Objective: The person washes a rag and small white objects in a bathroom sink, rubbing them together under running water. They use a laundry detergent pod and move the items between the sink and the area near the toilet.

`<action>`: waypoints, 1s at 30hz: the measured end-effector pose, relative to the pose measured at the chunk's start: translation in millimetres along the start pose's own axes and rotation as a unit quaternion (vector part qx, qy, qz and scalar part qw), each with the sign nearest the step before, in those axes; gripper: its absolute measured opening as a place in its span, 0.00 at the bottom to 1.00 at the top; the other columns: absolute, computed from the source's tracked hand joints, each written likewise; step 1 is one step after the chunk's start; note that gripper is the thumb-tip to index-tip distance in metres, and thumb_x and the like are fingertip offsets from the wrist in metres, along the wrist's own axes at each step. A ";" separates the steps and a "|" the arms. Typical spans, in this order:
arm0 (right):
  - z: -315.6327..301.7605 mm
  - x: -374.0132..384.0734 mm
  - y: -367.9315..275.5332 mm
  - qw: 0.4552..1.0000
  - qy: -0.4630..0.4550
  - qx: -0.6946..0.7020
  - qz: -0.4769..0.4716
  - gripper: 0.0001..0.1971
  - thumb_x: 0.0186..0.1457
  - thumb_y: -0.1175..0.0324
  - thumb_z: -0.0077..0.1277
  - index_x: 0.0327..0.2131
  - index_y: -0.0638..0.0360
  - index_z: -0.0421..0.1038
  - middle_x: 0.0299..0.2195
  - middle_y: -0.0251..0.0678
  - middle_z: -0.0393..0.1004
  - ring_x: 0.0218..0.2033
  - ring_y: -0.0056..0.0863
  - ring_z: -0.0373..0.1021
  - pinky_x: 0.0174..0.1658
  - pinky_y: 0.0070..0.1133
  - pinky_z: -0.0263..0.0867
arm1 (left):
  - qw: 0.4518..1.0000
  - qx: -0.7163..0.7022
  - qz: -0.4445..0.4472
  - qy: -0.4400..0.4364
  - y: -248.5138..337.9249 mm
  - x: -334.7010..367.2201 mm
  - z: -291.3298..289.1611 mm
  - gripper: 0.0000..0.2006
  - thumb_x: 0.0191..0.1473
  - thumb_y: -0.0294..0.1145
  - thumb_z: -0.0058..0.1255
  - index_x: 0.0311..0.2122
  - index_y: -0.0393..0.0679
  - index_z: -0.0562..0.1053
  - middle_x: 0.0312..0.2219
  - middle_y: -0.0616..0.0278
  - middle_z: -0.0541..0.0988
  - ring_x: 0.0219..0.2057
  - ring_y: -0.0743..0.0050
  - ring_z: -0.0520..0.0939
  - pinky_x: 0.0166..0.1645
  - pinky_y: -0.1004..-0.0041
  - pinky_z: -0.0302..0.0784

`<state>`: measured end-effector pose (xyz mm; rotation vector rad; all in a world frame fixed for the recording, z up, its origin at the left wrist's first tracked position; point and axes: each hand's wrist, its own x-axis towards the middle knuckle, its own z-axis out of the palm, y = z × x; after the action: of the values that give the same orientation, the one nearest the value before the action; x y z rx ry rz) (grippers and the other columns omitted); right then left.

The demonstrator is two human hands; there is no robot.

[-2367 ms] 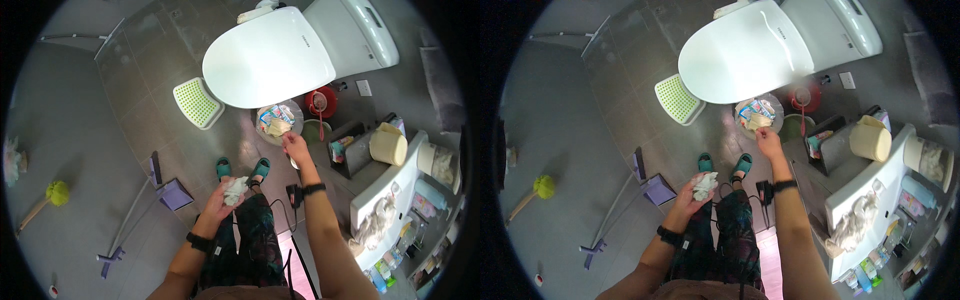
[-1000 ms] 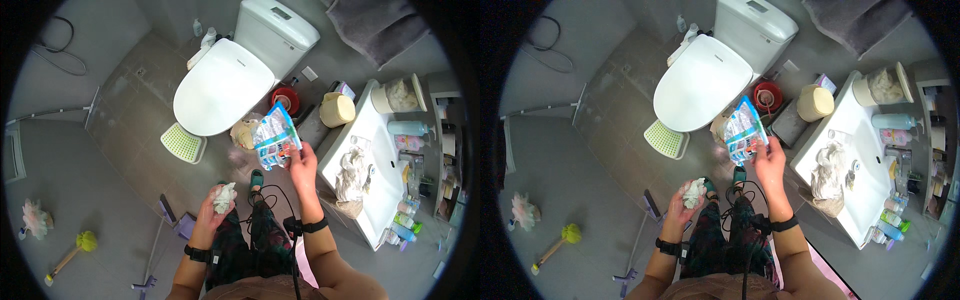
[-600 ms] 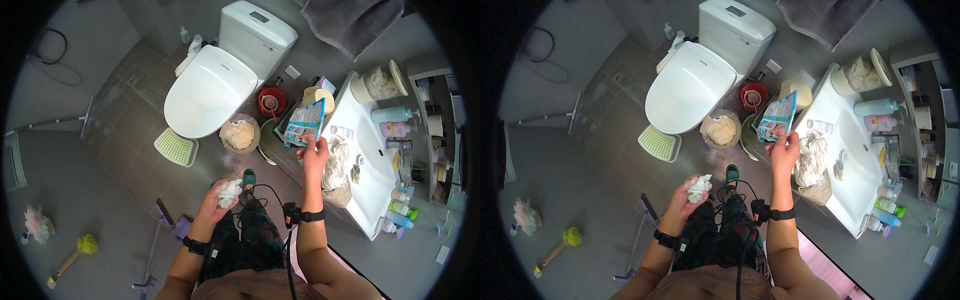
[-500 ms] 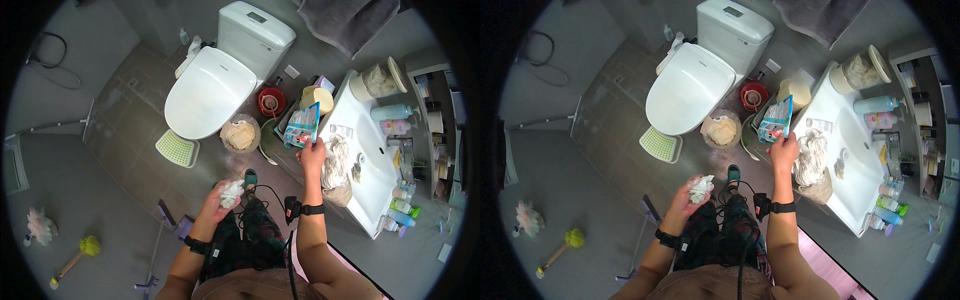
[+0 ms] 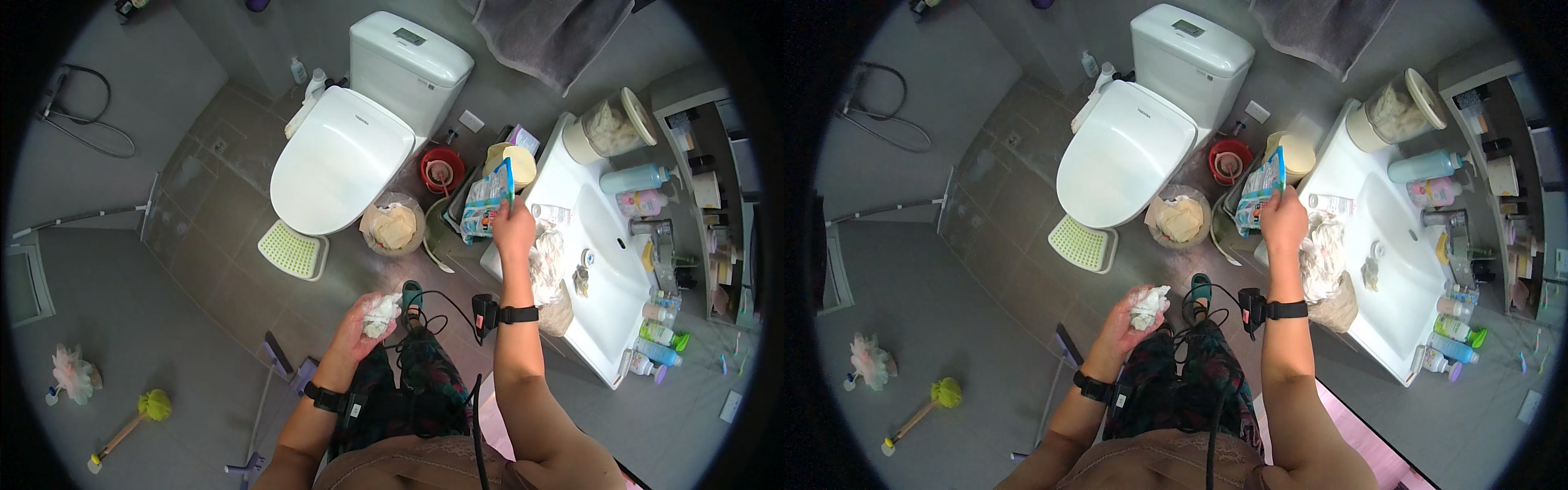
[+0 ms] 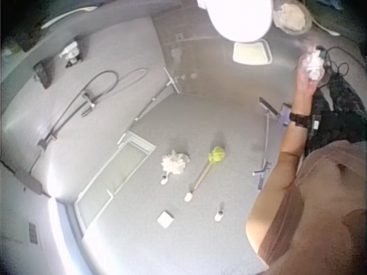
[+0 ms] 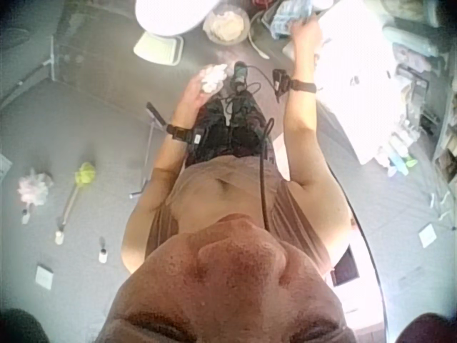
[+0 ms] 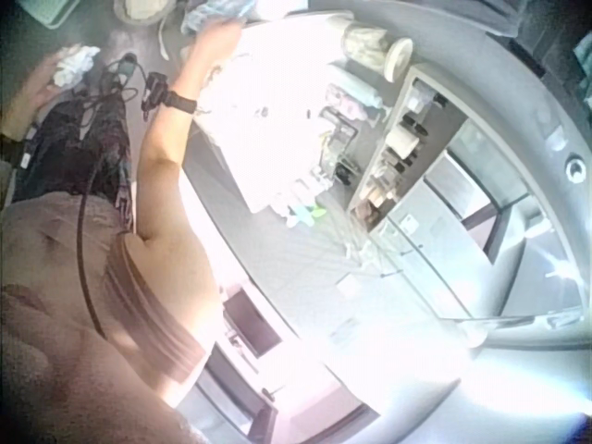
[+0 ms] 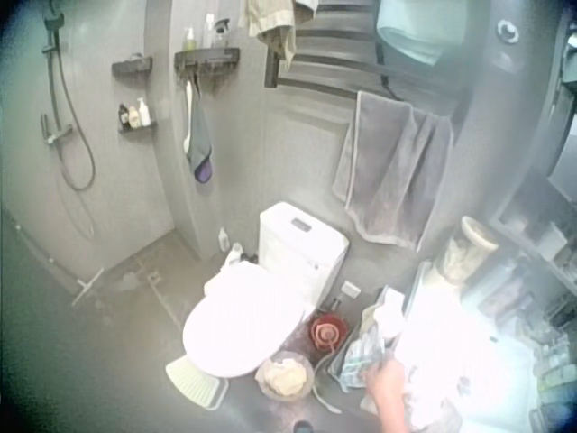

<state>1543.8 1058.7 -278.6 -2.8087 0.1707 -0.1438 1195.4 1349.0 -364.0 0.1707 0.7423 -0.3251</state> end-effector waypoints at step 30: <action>98.9 -18.1 -21.5 0.896 -0.280 -0.324 -0.116 0.33 0.83 0.56 0.68 0.81 0.64 0.78 0.84 0.66 0.75 0.84 0.70 0.73 0.85 0.55 0.69 | 1.000 -0.006 0.004 -0.008 14.1 -39.3 8.5 0.19 0.86 0.39 0.66 0.73 0.47 0.82 0.70 0.47 0.91 0.65 0.40 0.95 0.63 0.49 0.98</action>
<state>1539.8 1112.1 -366.4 -3.3581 -0.3159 0.8123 1178.6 1368.9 -330.3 0.1585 0.7276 -0.3143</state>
